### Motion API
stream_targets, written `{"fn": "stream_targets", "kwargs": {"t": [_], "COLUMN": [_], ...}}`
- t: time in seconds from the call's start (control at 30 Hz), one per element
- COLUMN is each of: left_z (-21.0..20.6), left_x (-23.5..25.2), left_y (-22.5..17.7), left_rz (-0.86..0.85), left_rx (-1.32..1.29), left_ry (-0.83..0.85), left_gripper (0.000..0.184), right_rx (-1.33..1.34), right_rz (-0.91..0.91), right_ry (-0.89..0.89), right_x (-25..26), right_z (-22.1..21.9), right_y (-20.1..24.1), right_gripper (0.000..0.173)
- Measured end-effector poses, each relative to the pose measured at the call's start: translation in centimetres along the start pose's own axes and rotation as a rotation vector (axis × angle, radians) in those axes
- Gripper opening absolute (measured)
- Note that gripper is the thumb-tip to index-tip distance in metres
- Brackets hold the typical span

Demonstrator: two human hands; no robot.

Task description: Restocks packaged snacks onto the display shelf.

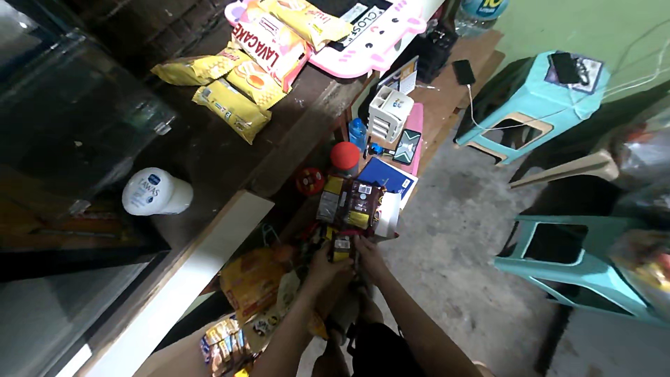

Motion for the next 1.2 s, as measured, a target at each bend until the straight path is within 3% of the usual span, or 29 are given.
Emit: {"fn": "stream_targets", "kwargs": {"t": [0.13,0.23,0.3,0.4,0.47,0.6,0.8,1.07,1.2], "left_z": [1.4,1.8,2.0,2.1,2.1,1.9,1.4,0.9,0.6], "left_x": [-0.4,-0.7,-0.9,-1.3,-1.5,-2.0,-1.4,0.0,0.4], "left_y": [1.1,1.7,2.3,3.5,4.2,5.0,5.1,4.5,4.0], "left_rz": [0.047,0.086,0.131,0.211,0.217,0.201,0.167,0.255,0.237], "left_rx": [-0.148,-0.181,-0.219,-0.254,-0.267,-0.351,-0.444,-0.365,-0.374], "left_ry": [-0.084,-0.071,-0.098,-0.140,-0.129,-0.089,-0.069,-0.208,-0.242], "left_gripper": [0.055,0.053,0.054,0.060,0.058,0.055,0.047,0.059,0.055], "right_rx": [-0.031,-0.122,-0.127,-0.054,-0.028,-0.154,-0.099,0.031,0.188], "right_rz": [-0.030,-0.032,-0.062,-0.106,-0.205,-0.310,-0.349,-0.166,-0.121], "right_ry": [0.161,0.159,-0.012,-0.416,-0.504,-0.381,-0.386,-0.419,-0.438], "right_x": [0.2,0.7,2.7,8.0,11.0,13.9,14.1,14.7,12.7], "right_z": [0.2,1.2,3.3,8.8,11.1,12.0,11.2,12.0,12.8], "right_y": [-1.3,-1.1,-1.4,-3.5,-4.6,-6.0,-5.9,-7.0,-7.2], "right_gripper": [0.039,0.030,0.036,0.054,0.064,0.055,0.044,0.044,0.041]}}
Point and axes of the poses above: each hand's wrist, its own x-axis towards the middle knuckle, its own z-axis out of the back of the hand, y = z × x, the point moved 4 cm from there along x, towards the middle knuckle, and after that the axes turned 3 degrees about -z, right-handed, at the moved point
